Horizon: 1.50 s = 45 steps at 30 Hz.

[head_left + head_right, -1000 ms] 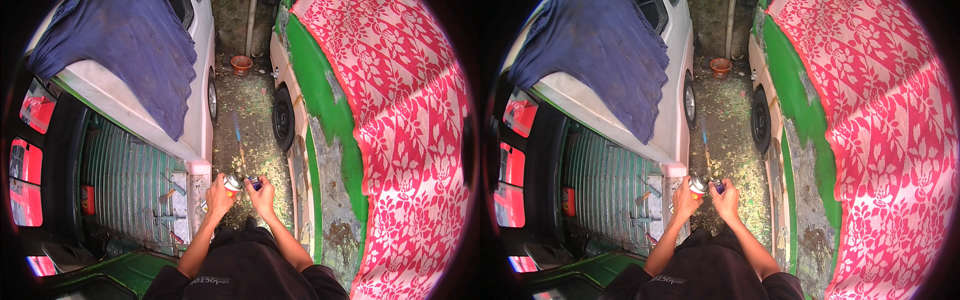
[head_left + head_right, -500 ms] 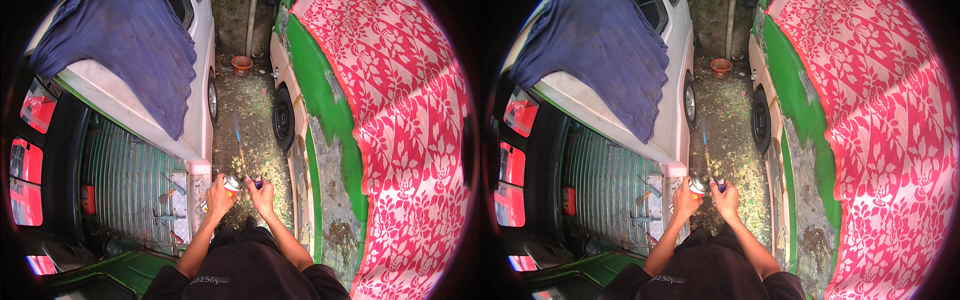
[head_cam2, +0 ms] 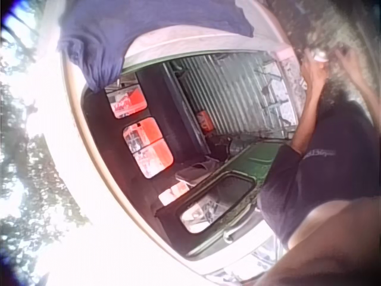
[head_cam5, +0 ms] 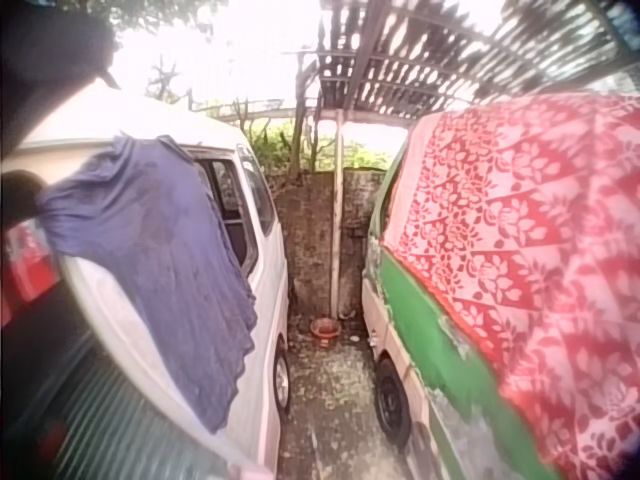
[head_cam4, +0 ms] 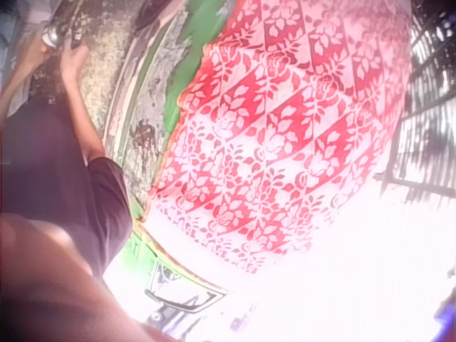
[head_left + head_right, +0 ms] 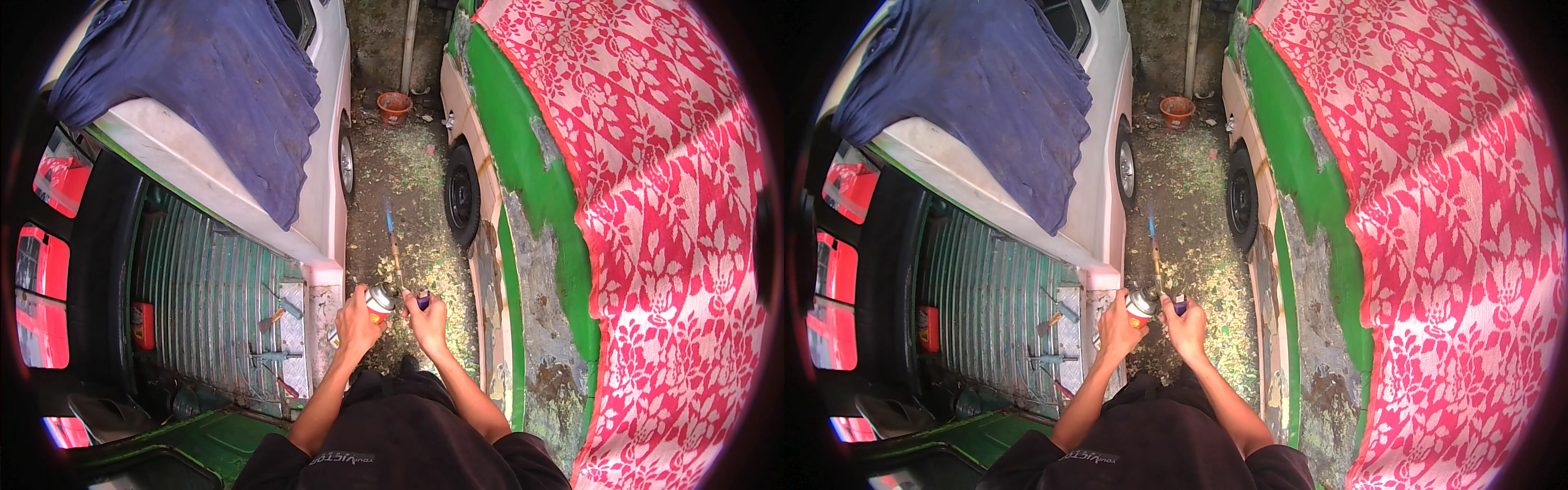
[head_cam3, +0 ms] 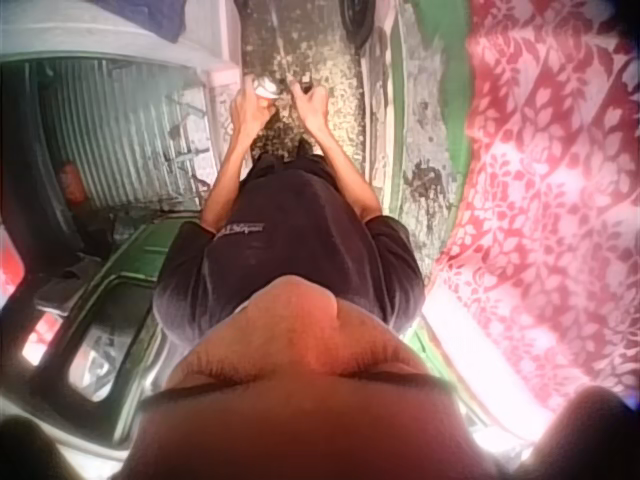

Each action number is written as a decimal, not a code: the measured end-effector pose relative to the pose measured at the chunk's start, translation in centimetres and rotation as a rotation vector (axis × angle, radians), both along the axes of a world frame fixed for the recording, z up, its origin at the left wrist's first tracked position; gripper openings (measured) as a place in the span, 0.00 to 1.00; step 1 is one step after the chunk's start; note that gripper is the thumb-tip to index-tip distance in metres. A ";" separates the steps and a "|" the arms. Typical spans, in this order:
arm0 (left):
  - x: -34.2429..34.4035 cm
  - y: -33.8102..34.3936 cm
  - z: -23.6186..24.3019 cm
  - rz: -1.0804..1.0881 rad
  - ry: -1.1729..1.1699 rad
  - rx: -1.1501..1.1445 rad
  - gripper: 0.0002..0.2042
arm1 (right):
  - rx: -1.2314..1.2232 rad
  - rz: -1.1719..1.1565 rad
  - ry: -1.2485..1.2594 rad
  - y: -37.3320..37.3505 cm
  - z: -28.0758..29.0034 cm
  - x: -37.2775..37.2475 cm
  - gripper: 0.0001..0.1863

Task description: The person uses a chisel to scrape and remove old paint and filler from a damaged area on the side of a green car. They then ignite a blowtorch and apply heat to the same area while continuing to scrape with the chisel.

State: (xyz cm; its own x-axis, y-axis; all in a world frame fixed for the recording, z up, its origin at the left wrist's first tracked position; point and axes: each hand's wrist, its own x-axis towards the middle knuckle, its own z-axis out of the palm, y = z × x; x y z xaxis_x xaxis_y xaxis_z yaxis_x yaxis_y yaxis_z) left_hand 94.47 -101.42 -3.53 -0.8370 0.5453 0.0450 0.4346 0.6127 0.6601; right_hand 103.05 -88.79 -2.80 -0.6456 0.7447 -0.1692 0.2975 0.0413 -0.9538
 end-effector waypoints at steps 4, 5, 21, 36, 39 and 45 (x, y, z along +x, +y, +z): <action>0.1 0.0 -0.1 0.002 0.013 0.008 0.39 | -0.005 -0.007 0.005 0.0 -0.1 0.0 0.19; 0.1 0.0 -0.1 0.003 0.014 0.009 0.39 | -0.011 -0.006 0.004 0.0 0.0 0.0 0.19; 0.2 0.2 -0.4 -0.002 0.021 0.013 0.39 | -0.044 -0.022 0.017 0.2 -1.0 0.2 0.23; 0.3 0.5 -0.2 -0.014 0.015 0.024 0.39 | -0.072 -0.040 0.065 0.4 -1.1 0.2 0.23; 0.3 0.4 -0.2 -0.011 0.017 0.020 0.38 | -0.082 -0.038 0.027 0.5 -1.1 0.2 0.23; 0.3 0.5 -0.2 -0.012 0.027 0.035 0.38 | -0.107 -0.035 0.083 0.3 -1.2 0.1 0.21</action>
State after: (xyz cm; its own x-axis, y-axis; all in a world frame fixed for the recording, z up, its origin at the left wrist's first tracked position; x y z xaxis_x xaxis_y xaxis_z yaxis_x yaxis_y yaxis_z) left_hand 94.77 -100.96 -3.76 -0.8285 0.5533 0.0870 0.4601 0.5839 0.6689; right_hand 103.16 -88.47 -4.00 -0.6346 0.7475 -0.1964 0.2172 -0.0714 -0.9735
